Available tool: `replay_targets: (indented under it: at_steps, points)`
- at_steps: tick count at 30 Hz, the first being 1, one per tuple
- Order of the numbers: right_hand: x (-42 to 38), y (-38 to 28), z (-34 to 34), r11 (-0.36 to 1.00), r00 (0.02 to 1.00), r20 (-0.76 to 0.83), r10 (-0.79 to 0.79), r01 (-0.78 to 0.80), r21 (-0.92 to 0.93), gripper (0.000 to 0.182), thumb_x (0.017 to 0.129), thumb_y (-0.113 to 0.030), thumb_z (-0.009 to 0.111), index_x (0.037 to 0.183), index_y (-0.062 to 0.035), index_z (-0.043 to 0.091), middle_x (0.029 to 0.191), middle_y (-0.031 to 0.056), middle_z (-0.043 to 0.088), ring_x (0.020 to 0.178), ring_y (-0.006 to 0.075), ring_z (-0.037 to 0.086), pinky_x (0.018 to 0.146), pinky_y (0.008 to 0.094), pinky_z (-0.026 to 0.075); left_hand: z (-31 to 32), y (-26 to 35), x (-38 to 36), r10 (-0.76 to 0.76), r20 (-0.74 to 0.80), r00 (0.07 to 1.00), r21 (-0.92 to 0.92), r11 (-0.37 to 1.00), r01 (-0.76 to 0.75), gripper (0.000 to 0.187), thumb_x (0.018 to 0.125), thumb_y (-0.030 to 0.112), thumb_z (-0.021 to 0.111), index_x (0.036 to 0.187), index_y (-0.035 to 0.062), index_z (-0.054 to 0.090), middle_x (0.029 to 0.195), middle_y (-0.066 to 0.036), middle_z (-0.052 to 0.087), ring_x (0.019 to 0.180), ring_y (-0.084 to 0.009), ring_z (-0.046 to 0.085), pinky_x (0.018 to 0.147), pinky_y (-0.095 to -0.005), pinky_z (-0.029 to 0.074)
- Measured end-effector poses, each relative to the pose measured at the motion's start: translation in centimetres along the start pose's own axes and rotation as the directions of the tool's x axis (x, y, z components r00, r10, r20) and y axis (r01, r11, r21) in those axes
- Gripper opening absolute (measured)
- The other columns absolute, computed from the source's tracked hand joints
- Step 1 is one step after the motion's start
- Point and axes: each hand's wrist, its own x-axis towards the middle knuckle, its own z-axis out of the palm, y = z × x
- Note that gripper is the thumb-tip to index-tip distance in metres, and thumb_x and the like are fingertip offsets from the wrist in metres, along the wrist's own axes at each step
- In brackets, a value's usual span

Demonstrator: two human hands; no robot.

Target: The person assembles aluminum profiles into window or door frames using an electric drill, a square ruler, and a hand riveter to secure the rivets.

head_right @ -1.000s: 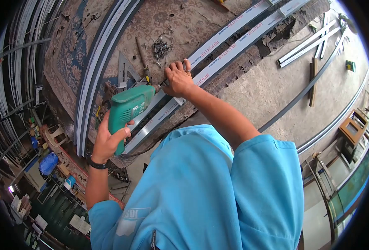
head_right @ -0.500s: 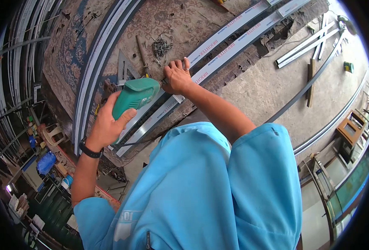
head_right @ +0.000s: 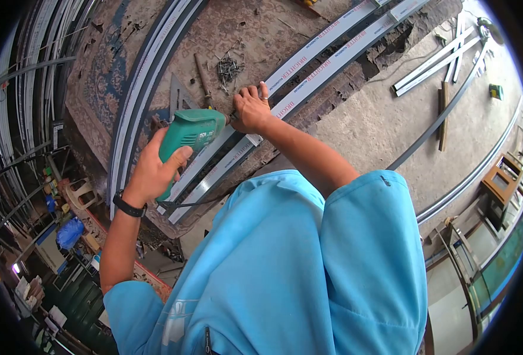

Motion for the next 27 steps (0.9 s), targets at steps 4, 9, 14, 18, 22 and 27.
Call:
replay_targets:
  at_steps: [4, 9, 14, 18, 22, 27]
  points:
    - [0.1, 0.1, 0.2, 1.0, 1.0, -0.006, -0.004, 0.004, -0.003, 0.067, 0.07, -0.045, 0.086, 0.119, -0.0053, 0.063, 0.129, 0.017, 0.057, 0.14, 0.0396, 0.043, 0.123, 0.0698, 0.006, 0.0, -0.1, -0.2, 0.002, -0.018, 1.0, 0.005, 1.0, -0.002, 0.066, 0.1, 0.043, 0.074, 0.143, -0.0027, 0.053, 0.087, -0.006, 0.067, 0.063, -0.0118, 0.064, 0.057, -0.0283, 0.053]
    - [0.0, 0.0, -0.3, 1.0, 1.0, 0.011, -0.005, 0.005, 0.002, 0.063, 0.073, -0.044, 0.084, 0.117, -0.0052, 0.063, 0.129, 0.0172, 0.057, 0.14, 0.0398, 0.043, 0.123, 0.0692, 0.006, 0.3, 0.3, -0.6, 0.026, -0.025, 0.999, 0.023, 0.999, -0.025, 0.07, 0.099, 0.045, 0.074, 0.144, -0.0041, 0.052, 0.094, -0.011, 0.07, 0.07, -0.0168, 0.067, 0.064, -0.0316, 0.054]
    - [-0.3, -0.2, -0.5, 1.0, 0.999, -0.042, -0.011, 0.011, 0.013, 0.055, 0.076, -0.043, 0.082, 0.113, -0.0066, 0.062, 0.126, 0.0161, 0.057, 0.14, 0.0386, 0.042, 0.123, 0.0683, 0.009, 0.2, 0.7, -0.9, 0.053, -0.01, 0.999, 0.057, 0.997, -0.052, 0.068, 0.1, 0.042, 0.072, 0.143, -0.0064, 0.053, 0.115, -0.027, 0.074, 0.108, -0.0383, 0.075, 0.092, -0.0436, 0.057]
    - [-0.3, 0.1, 0.0, 1.0, 0.998, -0.062, -0.025, 0.026, 0.002, 0.055, 0.076, -0.043, 0.081, 0.112, -0.007, 0.062, 0.127, 0.0152, 0.057, 0.141, 0.0378, 0.042, 0.123, 0.0681, 0.008, 0.2, 0.2, -1.1, 0.071, -0.019, 0.997, 0.033, 0.997, -0.07, 0.067, 0.1, 0.042, 0.072, 0.143, -0.0065, 0.053, 0.115, -0.027, 0.074, 0.107, -0.0387, 0.075, 0.092, -0.0436, 0.057]
    - [-0.2, 0.3, 0.2, 0.999, 0.997, -0.069, -0.038, 0.038, -0.008, 0.055, 0.075, -0.043, 0.081, 0.112, -0.0076, 0.061, 0.127, 0.0147, 0.057, 0.141, 0.0373, 0.042, 0.123, 0.0685, 0.008, 0.4, -0.5, -1.3, 0.091, -0.05, 0.995, 0.022, 0.996, -0.09, 0.067, 0.1, 0.04, 0.072, 0.145, -0.0055, 0.053, 0.106, -0.02, 0.072, 0.093, -0.0301, 0.071, 0.081, -0.039, 0.056]
    - [-0.2, 0.3, -0.1, 0.999, 0.999, -0.028, -0.036, 0.036, -0.007, 0.055, 0.074, -0.042, 0.082, 0.114, -0.0091, 0.061, 0.127, 0.0144, 0.057, 0.14, 0.037, 0.043, 0.122, 0.0695, 0.007, 0.9, -1.1, -1.4, 0.12, -0.075, 0.99, -0.012, 0.993, -0.122, 0.066, 0.099, 0.037, 0.074, 0.147, -0.004, 0.052, 0.087, -0.006, 0.068, 0.064, -0.0111, 0.064, 0.06, -0.0289, 0.054]
